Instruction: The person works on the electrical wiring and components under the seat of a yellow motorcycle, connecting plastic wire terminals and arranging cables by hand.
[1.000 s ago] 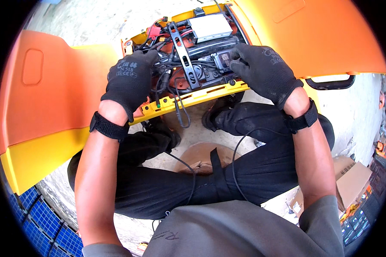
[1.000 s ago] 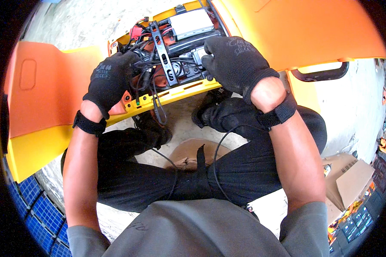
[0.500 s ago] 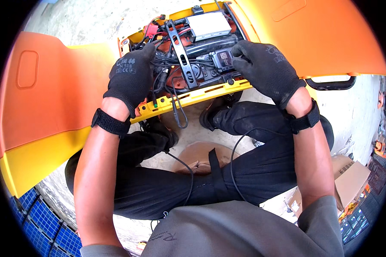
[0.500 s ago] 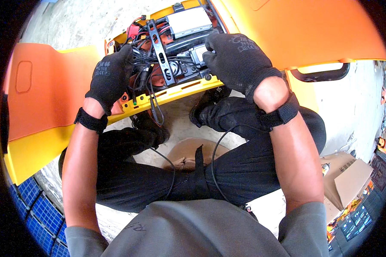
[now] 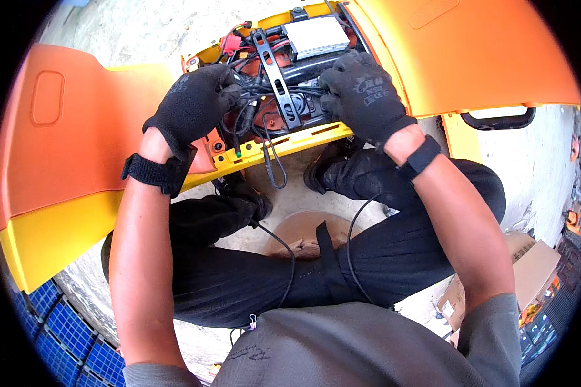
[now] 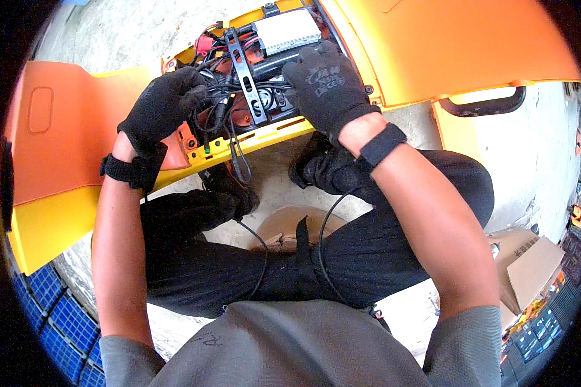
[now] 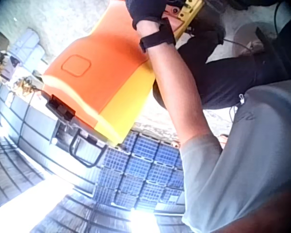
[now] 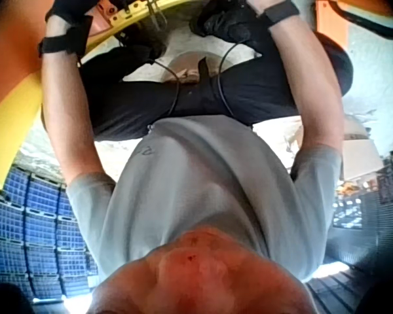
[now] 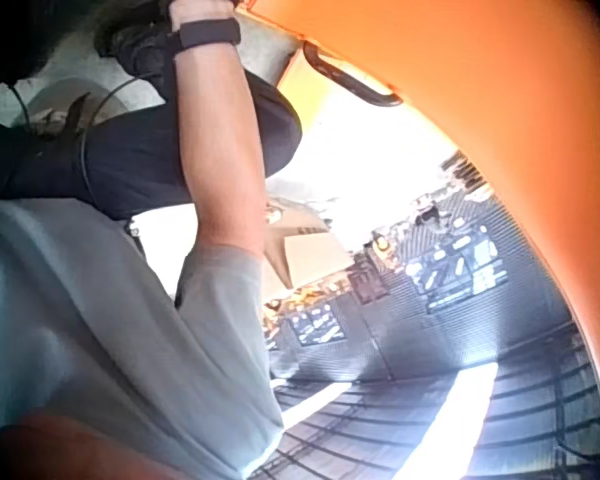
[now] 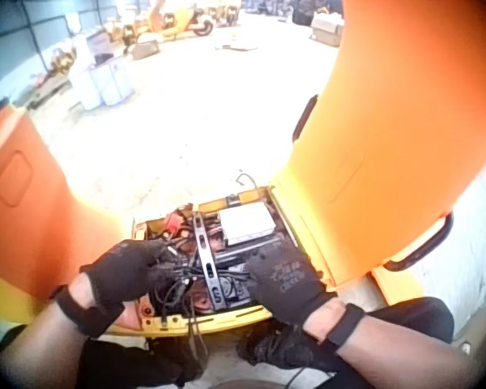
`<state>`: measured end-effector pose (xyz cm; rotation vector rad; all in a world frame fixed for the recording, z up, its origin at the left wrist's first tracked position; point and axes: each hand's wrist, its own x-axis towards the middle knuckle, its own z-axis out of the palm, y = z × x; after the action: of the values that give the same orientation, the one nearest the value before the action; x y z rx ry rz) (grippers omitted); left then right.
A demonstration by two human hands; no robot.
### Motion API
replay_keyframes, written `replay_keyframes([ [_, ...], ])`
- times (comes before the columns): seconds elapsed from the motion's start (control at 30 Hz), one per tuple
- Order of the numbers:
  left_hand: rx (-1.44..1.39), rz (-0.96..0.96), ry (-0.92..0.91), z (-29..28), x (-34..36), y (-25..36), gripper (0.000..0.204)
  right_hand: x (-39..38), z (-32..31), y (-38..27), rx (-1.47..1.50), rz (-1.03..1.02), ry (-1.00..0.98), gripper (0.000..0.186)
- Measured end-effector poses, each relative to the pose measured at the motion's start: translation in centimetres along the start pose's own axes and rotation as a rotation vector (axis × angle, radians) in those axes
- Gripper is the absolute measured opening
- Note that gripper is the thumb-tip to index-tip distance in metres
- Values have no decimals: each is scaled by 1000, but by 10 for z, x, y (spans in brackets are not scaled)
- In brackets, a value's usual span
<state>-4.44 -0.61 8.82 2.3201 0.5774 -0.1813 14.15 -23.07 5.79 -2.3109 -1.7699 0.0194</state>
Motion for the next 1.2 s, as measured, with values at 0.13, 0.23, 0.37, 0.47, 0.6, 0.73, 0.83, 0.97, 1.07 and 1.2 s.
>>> replay_keyframes([
  [0.13, 116, 116, 98, 8, 1, -7, 15, 7, 13, -7, -52, 49, -19, 26],
  [0.23, 162, 124, 83, 11, 2, -4, 17, 10, 14, -5, -21, 63, -14, 22],
  [0.37, 226, 95, 18, 10, 0, 0, 27, 12, 23, -13, -42, 116, 30, 21],
  [0.47, 222, 150, 4, 11, -2, -13, 35, 19, 31, -20, -122, 164, -36, 19],
  [0.6, 278, 173, 90, 12, -3, -17, 38, 21, 37, -7, -52, 68, -53, 15],
  [0.73, 363, 68, 217, 6, -4, -5, 33, 18, 28, -12, 51, 1, -29, 11],
  [0.83, 413, -53, 266, -3, 0, 6, 25, 15, 34, -9, 83, -41, 16, 12],
  [0.97, 526, -23, 232, -7, -2, -2, 19, 15, 36, -10, 108, -74, 53, 14],
  [1.07, 483, -14, 283, -4, 1, -10, 19, 16, 32, -12, 70, -77, 22, 14],
  [1.2, 237, -26, 285, -1, 7, -31, 20, 18, 38, -14, 42, -48, 36, 14],
])
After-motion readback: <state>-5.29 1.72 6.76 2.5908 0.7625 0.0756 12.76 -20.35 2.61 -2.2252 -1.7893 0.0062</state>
